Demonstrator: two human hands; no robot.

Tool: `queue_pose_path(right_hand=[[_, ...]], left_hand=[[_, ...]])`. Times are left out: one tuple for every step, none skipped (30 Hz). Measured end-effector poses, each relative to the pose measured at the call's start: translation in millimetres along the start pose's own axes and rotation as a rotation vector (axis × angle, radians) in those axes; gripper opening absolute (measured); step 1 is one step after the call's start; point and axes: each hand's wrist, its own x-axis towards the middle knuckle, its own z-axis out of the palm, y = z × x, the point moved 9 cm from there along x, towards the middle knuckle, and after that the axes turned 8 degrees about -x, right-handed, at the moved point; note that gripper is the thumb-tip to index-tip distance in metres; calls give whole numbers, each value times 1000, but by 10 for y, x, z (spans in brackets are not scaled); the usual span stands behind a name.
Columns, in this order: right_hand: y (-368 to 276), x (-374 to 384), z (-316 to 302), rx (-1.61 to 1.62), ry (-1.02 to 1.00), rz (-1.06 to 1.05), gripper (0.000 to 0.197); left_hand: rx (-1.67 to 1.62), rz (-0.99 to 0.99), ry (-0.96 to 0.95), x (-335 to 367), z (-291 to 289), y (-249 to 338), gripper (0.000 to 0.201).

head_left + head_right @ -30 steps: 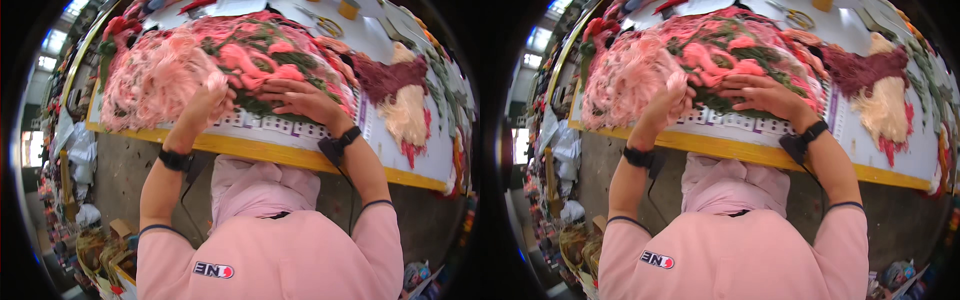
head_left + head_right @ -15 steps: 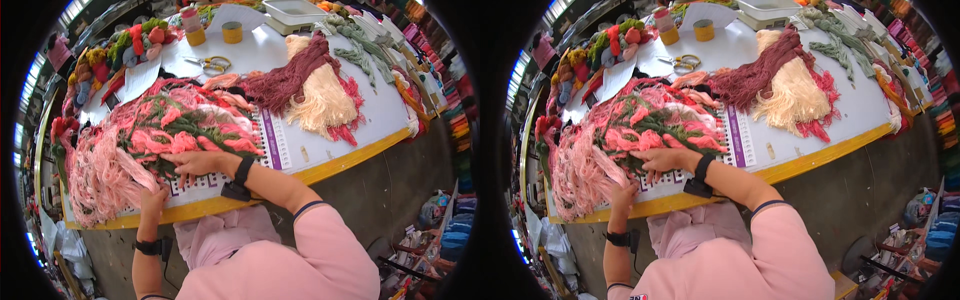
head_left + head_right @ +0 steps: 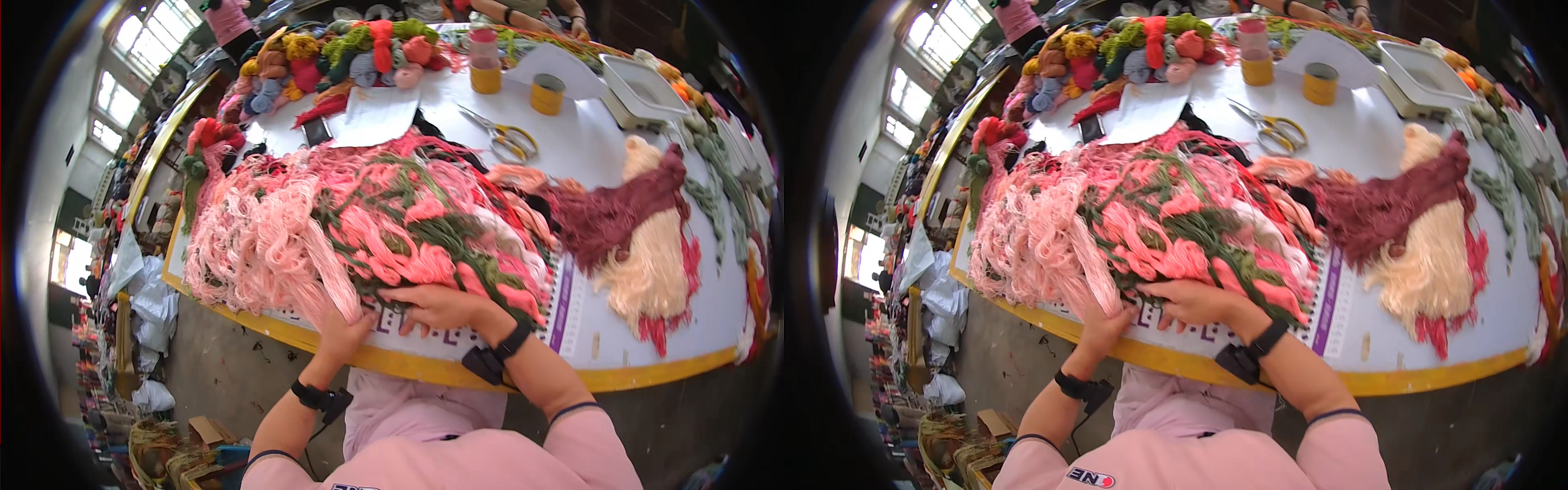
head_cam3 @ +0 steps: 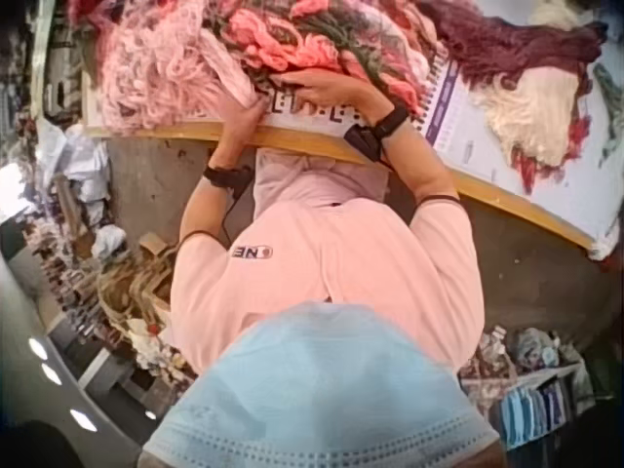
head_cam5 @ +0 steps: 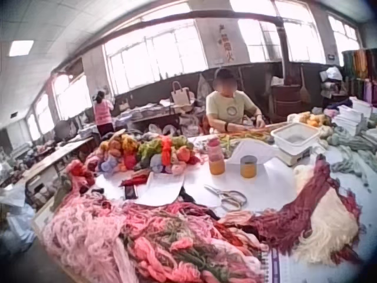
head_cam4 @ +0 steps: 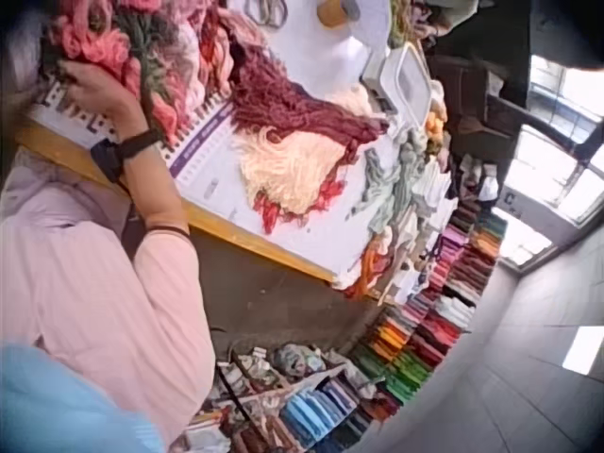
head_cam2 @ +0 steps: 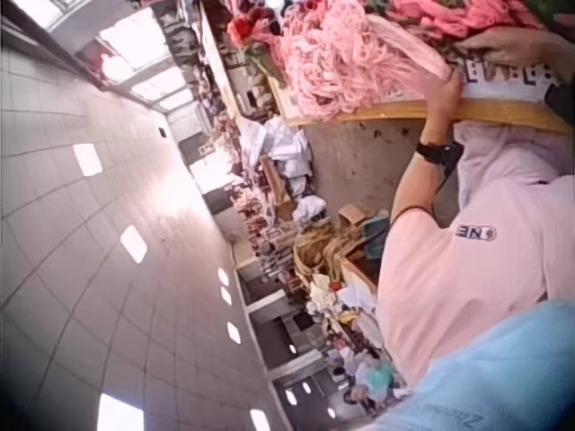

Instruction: The person separates strands of pink yarn from a pile of pink and green yarn, pulling and stretching them across the table. They then tie the pink yarn into a knot and place it back onto the pile.

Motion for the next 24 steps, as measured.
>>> queue_pose_path(right_hand=[[-28,-8,-36,66,24,-82,63],[9,-31,-53,72,37,-75,62],[-5,-32,-74,79,47,-68,61],[-75,-50,-96,78,65,-96,61],[-42,-40,-92,87,53,-65,60],[-12,-38,-97,93,26,-16,60],[35,-33,-102,99,1,34,59],[74,-39,-111,95,-2,40,59],[47,-45,-95,125,16,11,60],[12,-41,-101,155,34,-17,60],[-1,-23,-116,156,29,-15,60],[-34,-20,-118,157,11,6,60],[-38,-7,-115,158,-7,25,60],[7,12,-110,163,-15,24,61],[21,9,-106,163,-14,27,61],[9,-2,-121,153,5,38,60],[15,-9,-132,144,26,50,58],[42,-7,-124,159,21,48,58],[43,-6,-136,160,22,48,58],[42,-18,-133,159,20,52,58],[45,-23,-135,158,18,54,58],[51,-18,-143,156,17,54,58],[56,-12,-143,162,18,57,58],[52,-5,-147,168,14,64,58]], left_hand=[[1,2,18,-25,-17,-28,11],[115,134,15,-65,2,80,10],[230,262,14,-103,22,166,9],[229,260,27,-104,-2,129,9],[199,307,43,-128,-16,145,10],[168,355,59,-139,-29,165,11],[164,350,68,-140,-39,154,11],[122,315,62,-112,-28,181,11],[90,288,65,-119,-50,218,11],[97,322,84,-142,-72,258,11],[96,317,88,-136,-83,219,11],[88,322,82,-135,-87,191,11],[80,327,76,-124,-94,175,11],[61,315,73,-107,-93,176,10],[58,313,72,-103,-85,178,10],[51,311,89,-110,-92,174,10],[43,309,103,-114,-97,158,10],[43,309,101,-113,-94,136,10],[41,302,98,-107,-94,112,10],[40,292,95,-110,-88,89,10],[41,290,94,-102,-87,83,10],[53,305,96,-93,-90,98,10],[64,317,95,-97,-90,101,10],[65,313,91,-85,-95,113,10]])
